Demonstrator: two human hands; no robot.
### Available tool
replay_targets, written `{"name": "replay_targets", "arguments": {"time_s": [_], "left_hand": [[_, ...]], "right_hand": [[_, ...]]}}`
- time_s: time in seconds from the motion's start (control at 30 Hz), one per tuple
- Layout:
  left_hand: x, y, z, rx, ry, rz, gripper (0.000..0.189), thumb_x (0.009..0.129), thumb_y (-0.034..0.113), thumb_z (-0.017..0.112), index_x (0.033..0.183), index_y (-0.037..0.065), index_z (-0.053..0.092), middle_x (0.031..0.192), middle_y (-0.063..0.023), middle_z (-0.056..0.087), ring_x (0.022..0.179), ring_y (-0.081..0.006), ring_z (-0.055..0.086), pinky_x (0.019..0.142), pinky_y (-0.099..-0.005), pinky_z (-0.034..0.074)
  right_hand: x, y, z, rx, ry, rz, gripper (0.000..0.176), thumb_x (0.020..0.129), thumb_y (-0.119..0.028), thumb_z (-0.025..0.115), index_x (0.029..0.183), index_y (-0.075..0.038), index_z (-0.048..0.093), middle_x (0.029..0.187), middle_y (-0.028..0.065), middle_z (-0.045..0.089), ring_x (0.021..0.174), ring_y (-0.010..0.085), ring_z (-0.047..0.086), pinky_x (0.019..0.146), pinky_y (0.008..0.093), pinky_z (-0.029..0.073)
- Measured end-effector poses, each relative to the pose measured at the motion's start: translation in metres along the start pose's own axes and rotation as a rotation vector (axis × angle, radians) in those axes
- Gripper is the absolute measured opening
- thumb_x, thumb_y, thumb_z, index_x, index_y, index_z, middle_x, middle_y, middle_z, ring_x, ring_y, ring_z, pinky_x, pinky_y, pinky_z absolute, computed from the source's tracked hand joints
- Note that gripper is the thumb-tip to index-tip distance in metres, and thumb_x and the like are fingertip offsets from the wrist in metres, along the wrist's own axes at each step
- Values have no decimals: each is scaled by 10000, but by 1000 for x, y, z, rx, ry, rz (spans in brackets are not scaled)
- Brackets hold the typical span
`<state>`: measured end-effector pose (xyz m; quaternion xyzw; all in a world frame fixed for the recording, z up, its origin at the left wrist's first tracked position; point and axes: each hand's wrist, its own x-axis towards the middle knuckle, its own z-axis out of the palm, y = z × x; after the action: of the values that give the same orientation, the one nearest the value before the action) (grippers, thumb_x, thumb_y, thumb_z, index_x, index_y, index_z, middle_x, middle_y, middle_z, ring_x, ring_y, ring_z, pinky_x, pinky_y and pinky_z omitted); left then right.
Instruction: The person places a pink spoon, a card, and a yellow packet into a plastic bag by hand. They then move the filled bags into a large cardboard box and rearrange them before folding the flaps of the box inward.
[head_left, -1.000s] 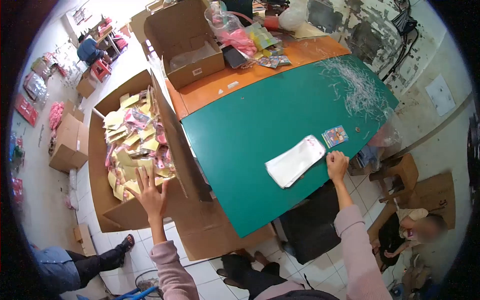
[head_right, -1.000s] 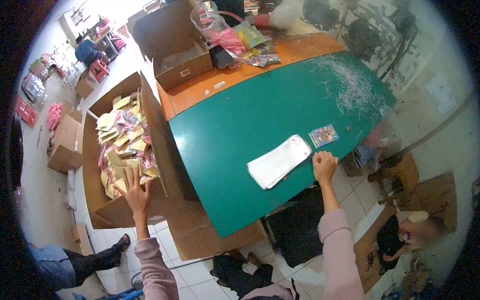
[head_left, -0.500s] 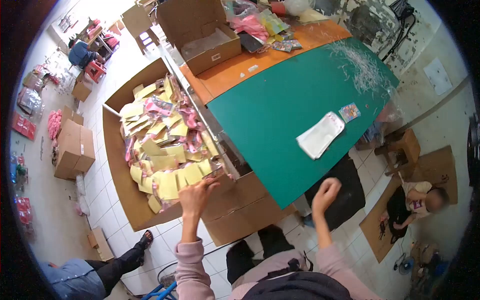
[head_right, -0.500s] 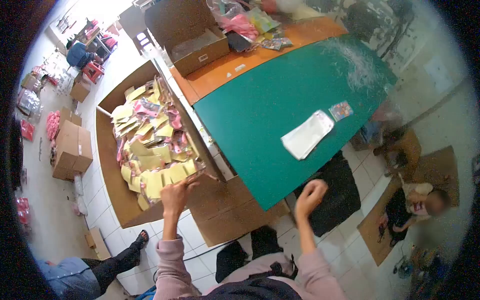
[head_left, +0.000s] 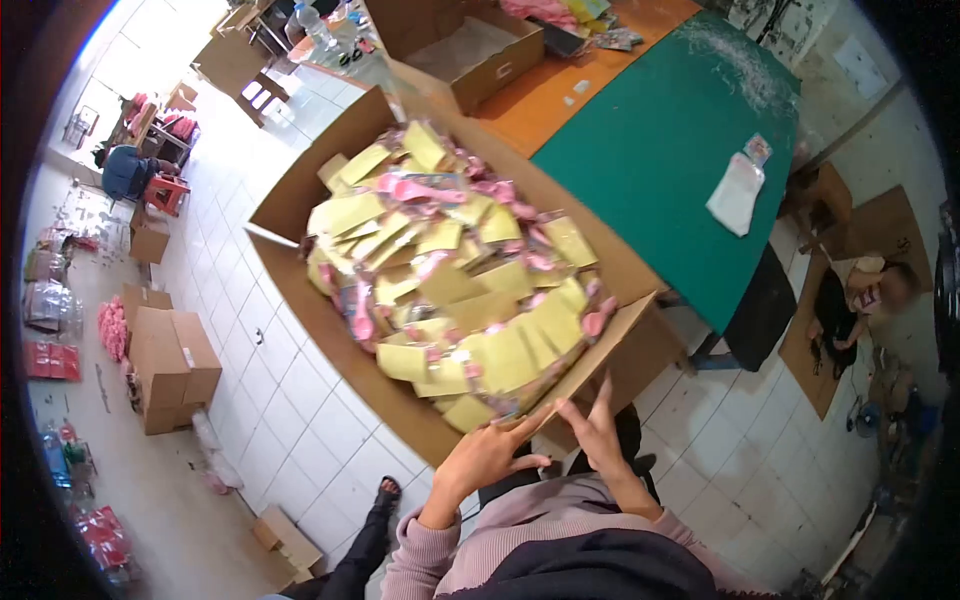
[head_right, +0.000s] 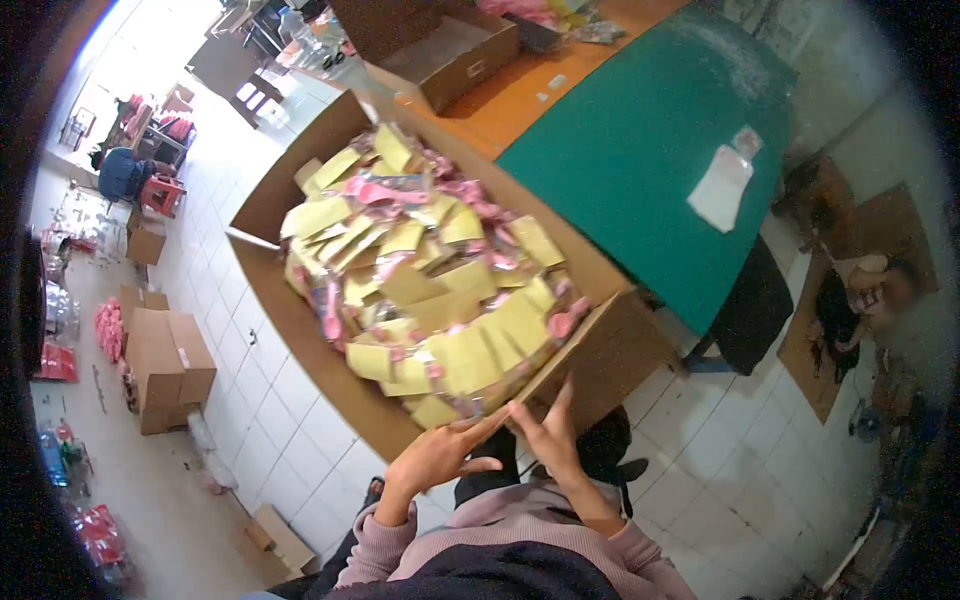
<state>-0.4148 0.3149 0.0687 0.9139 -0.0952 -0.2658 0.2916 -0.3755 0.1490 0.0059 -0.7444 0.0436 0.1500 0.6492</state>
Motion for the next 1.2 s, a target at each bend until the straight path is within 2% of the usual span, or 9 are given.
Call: {"name": "replay_targets", "arguments": {"time_s": [0.13, 0.27, 0.33, 0.53, 0.67, 0.8, 0.97, 1.07, 1.2], "left_hand": [[15, -84, -51, 142, 425, 147, 364, 807, 137, 567, 1170, 116, 547, 1281, -218, 401, 1157, -401, 425, 987, -467, 332], [86, -163, -148, 538, 856, -157, 736, 674, 519, 674, 1322, 313, 391, 1422, -210, 235, 1335, -445, 44, 950, -719, 83], [108, -189, -168, 483, 656, -355, 901, 604, 678, 625, 1373, 361, 280, 1445, -213, 178, 1333, -454, -34, 929, -738, 38], [80, -185, -161, 533, 209, -151, 897, 605, 654, 626, 1376, 383, 256, 1444, -203, 179, 1310, -485, 85, 929, -746, 63], [75, -214, -171, 614, 52, 47, 860, 639, 636, 622, 1374, 388, 251, 1459, -162, 158, 1295, -489, 150, 910, -762, 126], [103, -230, -257, 131, -304, 360, 564, 815, 484, 561, 1310, 242, 441, 1332, -153, 425, 1201, -316, 433, 990, -377, 348], [164, -300, -348, 529, 960, 34, 494, 771, 362, 596, 1174, 94, 492, 1034, -218, 537, 962, -374, 531, 823, -425, 444], [193, -344, -378, 392, 271, -45, 467, 759, 254, 572, 1140, -8, 501, 921, -279, 594, 894, -411, 580, 781, -458, 473], [198, -359, -372, 201, 322, 50, 384, 775, 135, 490, 1137, 9, 518, 888, -294, 589, 852, -425, 580, 771, -467, 473]], "right_hand": [[-7, -5, 24, -184, 166, 65, 313, 845, -122, 462, 1074, 79, 393, 898, 246, 543, 761, 287, 547, 675, 374, 429], [-20, -1, 22, -299, 299, 45, 224, 818, -68, 436, 981, 81, 395, 782, 235, 539, 663, 273, 542, 620, 368, 425], [-19, -1, 24, -322, 346, 56, 204, 815, -56, 427, 959, 84, 391, 744, 230, 538, 638, 288, 545, 604, 363, 423], [-12, -18, 25, -551, 284, 164, 334, 836, -37, 442, 1145, 62, 366, 1037, 252, 558, 942, 363, 561, 779, 378, 447], [10, -90, 42, -1137, 538, -277, 609, 828, -160, 583, 1333, -3, 282, 1360, 250, 293, 1232, 406, 329, 939, 429, 360], [117, -157, 87, -896, -113, -660, 672, 763, -421, 640, 1309, -120, 390, 1400, 187, 267, 1215, 371, 374, 967, 474, 351], [301, -136, 187, -938, -243, -534, 873, 631, -722, 569, 1357, -301, 329, 1442, 145, 216, 1262, 430, 289, 998, 523, 314], [347, -136, 248, -992, -233, -370, 914, 596, -745, 571, 1369, -342, 296, 1467, 120, 163, 1273, 492, 207, 1013, 570, 261], [361, -117, 303, -1189, -386, -124, 900, 590, -768, 543, 1345, -309, 368, 1479, 74, 141, 1307, 467, 135, 1008, 652, 151]]}}
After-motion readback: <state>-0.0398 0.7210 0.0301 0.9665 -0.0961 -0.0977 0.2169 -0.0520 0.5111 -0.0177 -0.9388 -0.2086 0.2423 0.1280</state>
